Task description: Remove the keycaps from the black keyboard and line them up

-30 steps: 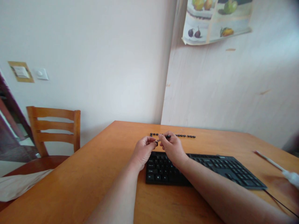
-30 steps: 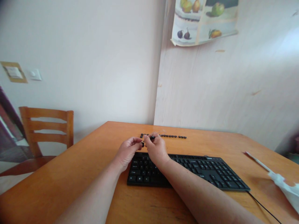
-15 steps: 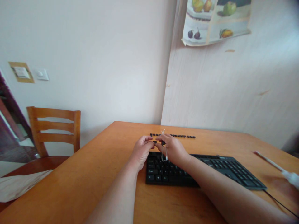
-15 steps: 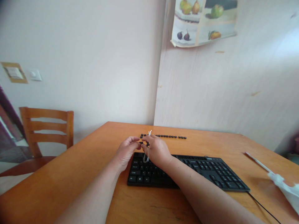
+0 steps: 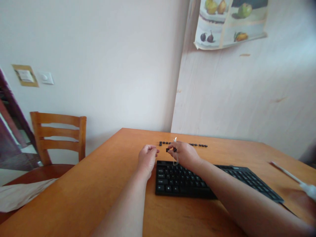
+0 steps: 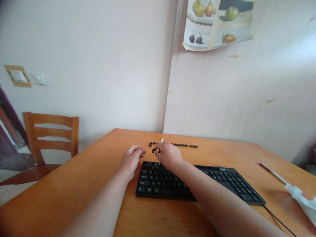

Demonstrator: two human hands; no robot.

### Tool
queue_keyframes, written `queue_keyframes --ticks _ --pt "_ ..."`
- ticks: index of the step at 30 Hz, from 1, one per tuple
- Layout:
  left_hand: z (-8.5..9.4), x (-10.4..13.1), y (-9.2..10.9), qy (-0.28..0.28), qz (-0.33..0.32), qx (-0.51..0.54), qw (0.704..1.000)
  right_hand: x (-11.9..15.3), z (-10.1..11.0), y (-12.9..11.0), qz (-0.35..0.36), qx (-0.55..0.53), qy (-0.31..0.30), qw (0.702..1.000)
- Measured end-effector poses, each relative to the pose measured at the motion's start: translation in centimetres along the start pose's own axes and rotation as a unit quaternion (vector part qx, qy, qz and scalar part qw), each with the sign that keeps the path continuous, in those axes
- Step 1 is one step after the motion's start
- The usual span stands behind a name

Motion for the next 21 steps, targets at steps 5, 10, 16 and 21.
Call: queue_keyframes --ticks 5,10,16,21 --pt "0.3 -0.6 -1.0 0.017 -0.012 -0.005 1.0 -2.8 -1.3 1.5 -0.043 0.031 -0.05 0.997" --pt "0.3 -0.5 -0.9 0.019 -0.005 -0.003 1.0 -5.5 -3.2 2.6 -0.06 0.044 -0.062 0.995" --pt "0.2 -0.3 -0.8 0.004 -0.007 -0.007 1.0 -7.4 -5.2 3.3 -0.088 0.068 -0.081 0.99" --pt "0.2 -0.3 -0.8 0.002 -0.003 -0.007 1.0 -8.2 -6.3 3.4 -0.095 0.081 -0.092 0.988"
Point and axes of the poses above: each hand's wrist, its own x-axis away from the middle knuckle, its own z-axis out of the back of the hand, y = z × x, the point moved 5 cm from there along -x, towards the middle knuckle, and after that the axes turned 7 degrees about -z, right-handed, at the moved point
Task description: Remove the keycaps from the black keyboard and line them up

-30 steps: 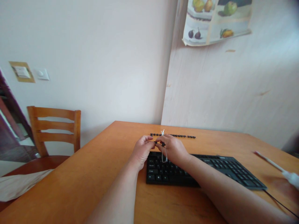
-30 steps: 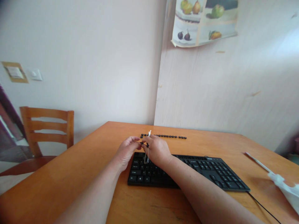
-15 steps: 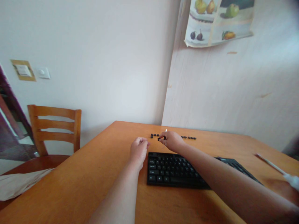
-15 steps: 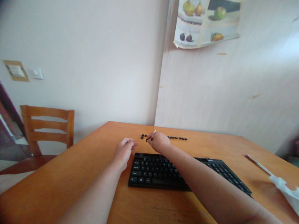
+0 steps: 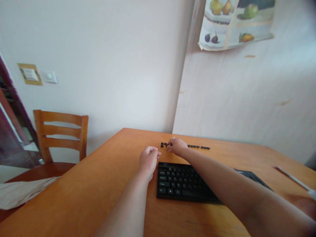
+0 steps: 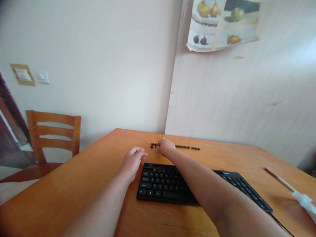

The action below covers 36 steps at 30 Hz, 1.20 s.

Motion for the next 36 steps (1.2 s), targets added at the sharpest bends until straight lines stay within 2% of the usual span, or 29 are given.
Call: queue_keyframes --ticks 18,36 --pt "-0.21 0.1 0.03 -0.013 0.007 -0.016 1.0 -0.56 -0.93 -0.61 0.002 0.025 -0.014 1.0" --pt "-0.21 0.01 -0.13 -0.013 0.008 -0.014 1.0 -0.53 -0.79 -0.75 0.001 0.023 -0.013 1.0"
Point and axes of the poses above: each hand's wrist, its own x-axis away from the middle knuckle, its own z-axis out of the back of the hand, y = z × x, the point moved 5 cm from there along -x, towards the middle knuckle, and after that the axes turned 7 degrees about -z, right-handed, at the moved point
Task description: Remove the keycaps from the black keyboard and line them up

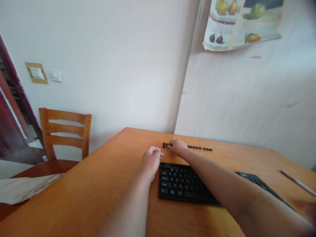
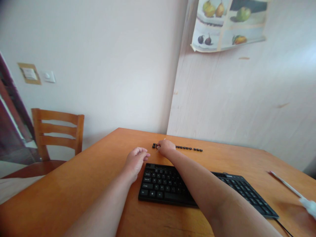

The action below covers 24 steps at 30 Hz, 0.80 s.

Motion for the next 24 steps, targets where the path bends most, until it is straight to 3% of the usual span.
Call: queue_keyframes --ticks 24 --pt "0.04 0.01 0.07 -0.003 0.0 -0.008 1.0 -0.02 0.04 -0.01 0.01 -0.001 0.004 1.0"
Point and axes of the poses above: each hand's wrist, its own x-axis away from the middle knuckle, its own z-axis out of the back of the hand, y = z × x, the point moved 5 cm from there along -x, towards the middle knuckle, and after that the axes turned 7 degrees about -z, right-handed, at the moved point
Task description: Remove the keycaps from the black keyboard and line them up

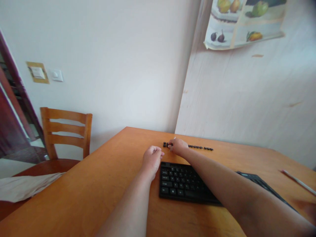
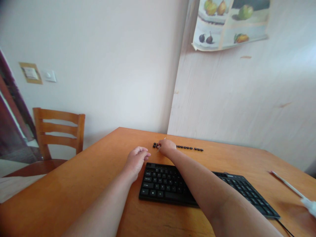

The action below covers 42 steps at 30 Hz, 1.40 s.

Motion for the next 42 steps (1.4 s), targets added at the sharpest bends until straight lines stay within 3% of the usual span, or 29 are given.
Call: queue_keyframes --ticks 17,23,27,32,36,39,42 --pt "-0.1 -0.1 -0.2 -0.002 -0.006 -0.006 1.0 0.3 0.9 0.1 0.002 -0.036 0.023 0.999" --pt "0.0 -0.1 -0.1 0.001 -0.007 -0.001 1.0 1.6 3.9 0.3 0.051 -0.166 0.09 0.981" --pt "0.0 0.0 0.1 0.003 -0.001 -0.007 1.0 4.0 5.7 1.1 0.051 -0.307 0.107 0.944" --pt "-0.2 -0.1 -0.1 0.0 0.003 -0.02 1.0 8.1 6.4 1.9 -0.015 -0.468 0.036 0.883" --pt "-0.2 -0.2 -0.4 -0.01 -0.011 -0.035 0.999 10.5 6.1 1.5 -0.008 -0.522 -0.05 0.852" --pt "-0.2 -0.2 -0.4 -0.023 -0.02 -0.043 0.999 11.6 5.7 0.8 0.021 -0.54 -0.089 0.837" --pt "-0.3 -0.2 -0.4 -0.031 -0.025 -0.05 0.998 12.3 5.3 0.3 0.032 -0.518 -0.089 0.85"
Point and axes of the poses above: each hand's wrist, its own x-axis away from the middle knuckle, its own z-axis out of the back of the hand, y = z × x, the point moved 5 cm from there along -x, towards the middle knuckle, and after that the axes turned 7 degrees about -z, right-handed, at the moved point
